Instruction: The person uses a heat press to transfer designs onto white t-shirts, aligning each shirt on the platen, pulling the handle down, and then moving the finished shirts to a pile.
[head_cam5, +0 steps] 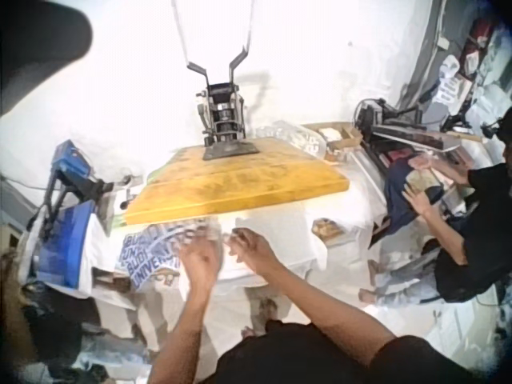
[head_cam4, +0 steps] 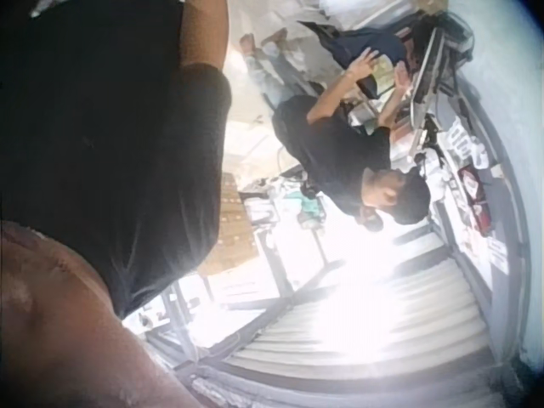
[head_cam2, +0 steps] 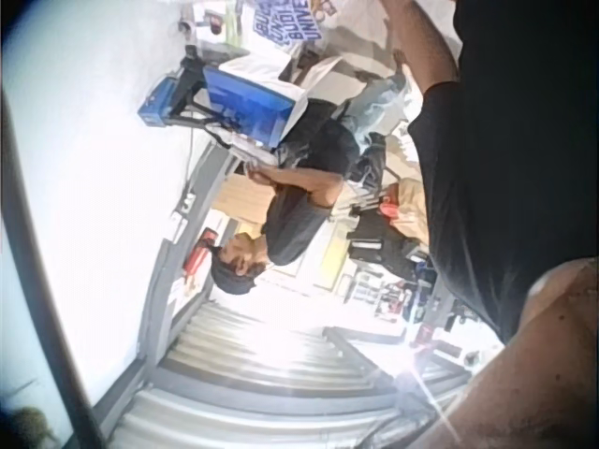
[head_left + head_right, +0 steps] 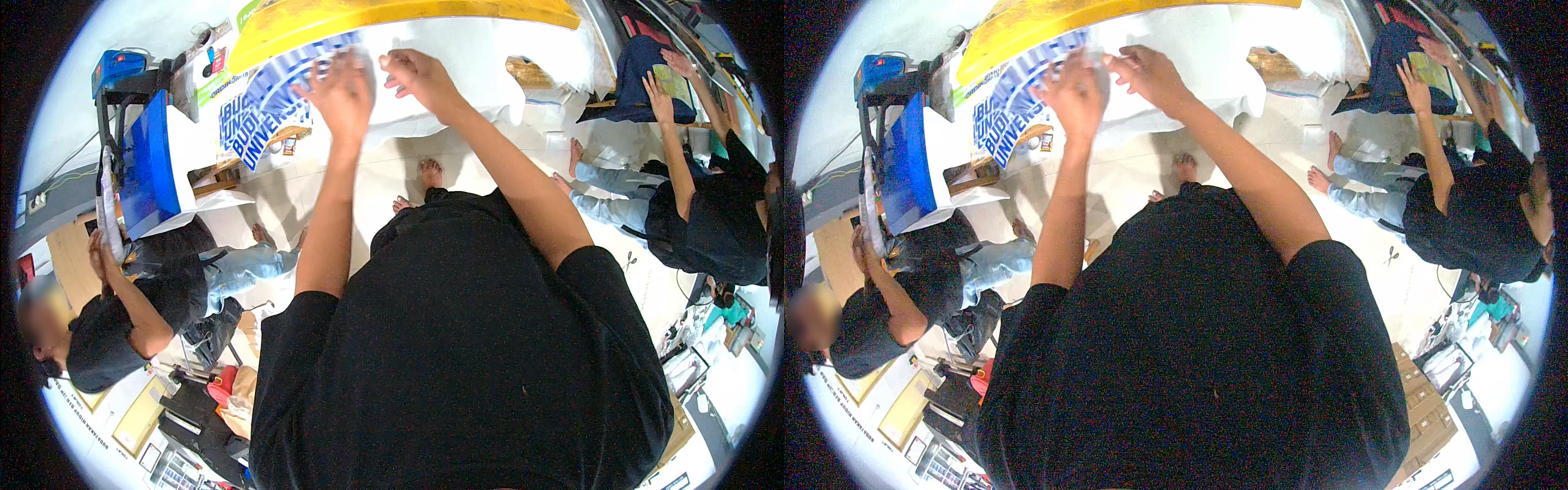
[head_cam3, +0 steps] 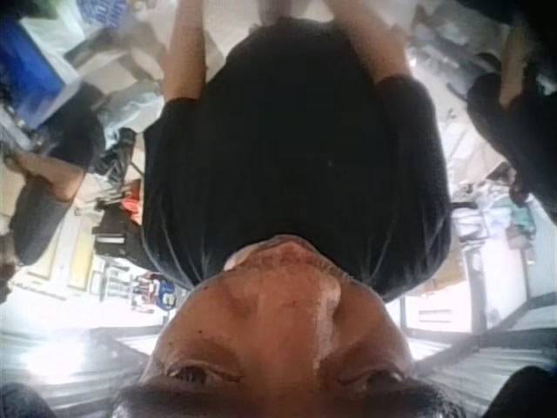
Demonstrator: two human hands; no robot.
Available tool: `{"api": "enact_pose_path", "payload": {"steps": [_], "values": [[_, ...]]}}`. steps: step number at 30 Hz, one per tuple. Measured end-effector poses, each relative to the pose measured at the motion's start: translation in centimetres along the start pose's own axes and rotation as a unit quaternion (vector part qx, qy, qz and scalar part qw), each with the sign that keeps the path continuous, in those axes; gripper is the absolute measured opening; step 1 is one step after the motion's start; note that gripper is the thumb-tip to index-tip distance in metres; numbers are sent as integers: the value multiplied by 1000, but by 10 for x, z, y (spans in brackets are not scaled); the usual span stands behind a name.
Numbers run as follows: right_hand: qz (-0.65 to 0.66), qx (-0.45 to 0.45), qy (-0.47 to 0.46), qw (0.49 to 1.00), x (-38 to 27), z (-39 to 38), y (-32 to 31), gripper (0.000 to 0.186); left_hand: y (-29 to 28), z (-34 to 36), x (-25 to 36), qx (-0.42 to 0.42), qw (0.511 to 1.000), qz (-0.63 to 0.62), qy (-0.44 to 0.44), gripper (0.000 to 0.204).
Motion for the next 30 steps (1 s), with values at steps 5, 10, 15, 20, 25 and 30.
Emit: {"api": "enact_pose_path", "payload": {"steps": [5,10,15,20,25,30], "values": [[-162,157,55,973,66,47,-65,40,58,-14,61,-164,974,-149,36,45],[-348,248,-29,903,55,38,-127,27,20,-14,18,-99,993,-70,6,47],[-443,304,-83,840,39,33,-139,42,-3,-3,-23,-60,997,-56,1,38],[-484,288,-178,807,46,12,-115,55,-2,-11,-36,-73,996,-55,7,36],[-581,235,-209,750,58,-5,-93,61,-4,-16,-34,-69,995,-70,4,36],[-564,240,-213,761,66,-14,-87,63,-9,-23,-30,-66,996,-59,1,36]]}}
Point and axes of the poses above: each hand's wrist, its own z-axis towards the middle knuckle, its own y-axis out of the palm, x = y × z, the point moved 6 cm from there along z, towards the middle knuckle, and after that the axes turned 15 degrees about -z, right-handed, at the moved point
